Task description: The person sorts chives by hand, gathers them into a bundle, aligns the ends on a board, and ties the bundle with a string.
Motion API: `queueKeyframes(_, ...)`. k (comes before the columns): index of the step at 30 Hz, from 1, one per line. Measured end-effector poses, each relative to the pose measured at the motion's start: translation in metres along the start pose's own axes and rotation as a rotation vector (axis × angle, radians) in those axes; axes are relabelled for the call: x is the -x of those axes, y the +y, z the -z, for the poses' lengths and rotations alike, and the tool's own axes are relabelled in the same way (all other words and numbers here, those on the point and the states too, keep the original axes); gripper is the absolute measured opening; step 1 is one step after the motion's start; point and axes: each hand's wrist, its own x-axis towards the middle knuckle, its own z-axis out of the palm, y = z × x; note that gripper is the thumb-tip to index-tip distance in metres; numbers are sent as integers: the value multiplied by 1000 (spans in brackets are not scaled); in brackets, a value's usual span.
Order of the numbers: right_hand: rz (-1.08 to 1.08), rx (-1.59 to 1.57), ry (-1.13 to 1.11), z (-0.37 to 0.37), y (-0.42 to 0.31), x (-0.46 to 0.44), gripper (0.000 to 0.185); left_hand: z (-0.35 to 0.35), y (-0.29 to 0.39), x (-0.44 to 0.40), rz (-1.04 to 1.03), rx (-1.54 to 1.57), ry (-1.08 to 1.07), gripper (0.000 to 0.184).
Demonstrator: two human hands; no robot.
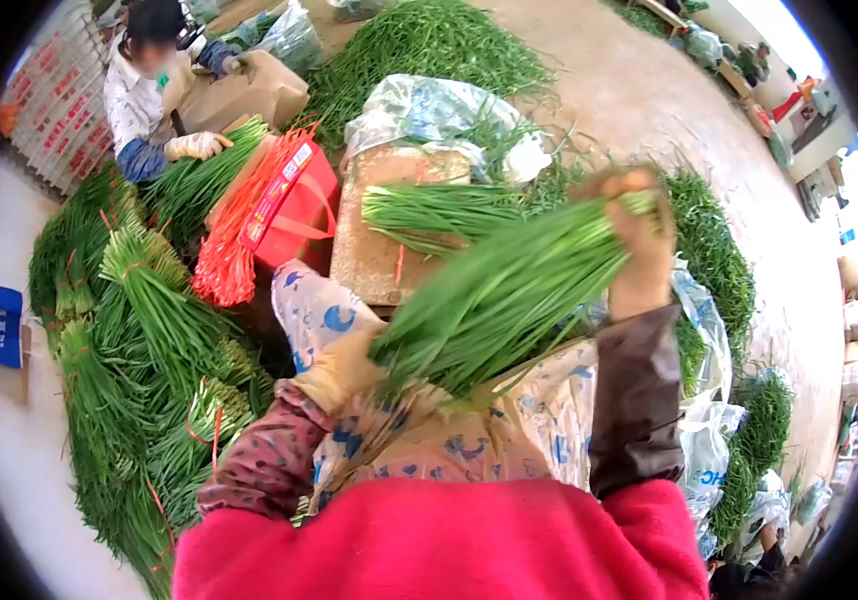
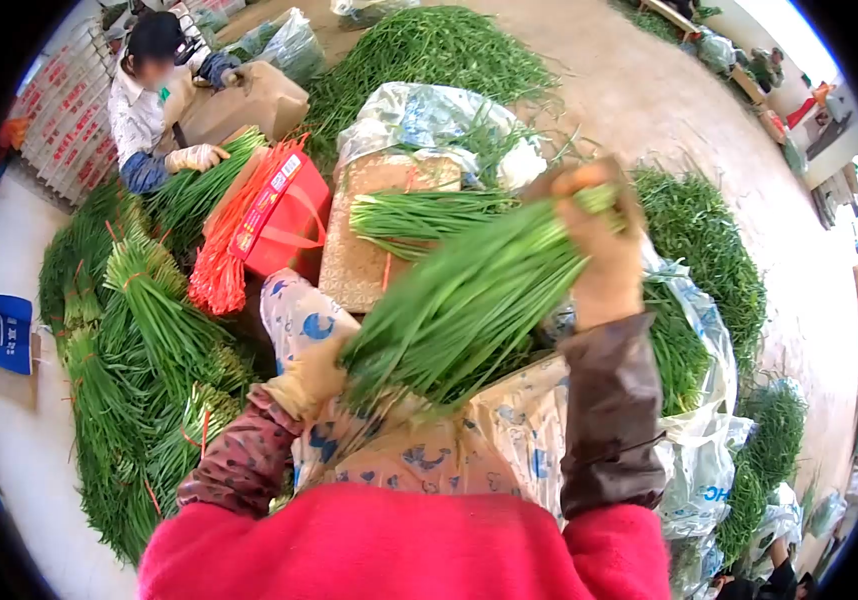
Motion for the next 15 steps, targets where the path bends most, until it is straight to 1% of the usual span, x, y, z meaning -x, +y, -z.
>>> queueKeyframes(1,159,-69,-70,0,-20,-14,25,5,-7,0,34,-8,53,54)
queueKeyframes(3,311,-196,-222,-9,-50,-33,29,13,-20,5,23,-95,91,53)
queueKeyframes(4,229,75,-9,-9,-59,-45,27,16,-28,0,27,-92,23,57)
queueKeyframes(5,187,390,-31,10,-59,-67,25,21,-30,0,2,-93,22,57)
queueKeyframes(7,235,570,-60,5,-62,-73,23,38,-25,-2,-105,-237,-128,63)
queueKeyframes(8,222,471,-168,8,-61,-76,28,53,-13,-3,-87,-195,-248,76)
queueKeyframes(9,222,471,-172,7,-59,-77,28,67,-6,-7,-173,-222,-237,83)
queueKeyframes(10,126,494,-202,6,-54,-76,32,82,-1,-11,-255,-250,-236,89)
queueKeyframes(11,31,514,-230,4,-50,-75,37,98,6,-12,-186,195,-286,100)
queueKeyframes(12,11,427,-569,-11,-47,-75,41,116,42,-8,-247,312,-268,109)
queueKeyframes(13,-124,219,-535,-20,-35,-62,39,123,64,-6,-356,523,-273,115)
queueKeyframes(14,-187,148,-567,-34,-29,-50,40,125,79,-19,-548,593,-290,120)
queueKeyframes(15,-253,77,-599,-47,-23,-37,41,121,98,-25,-612,696,-310,123)
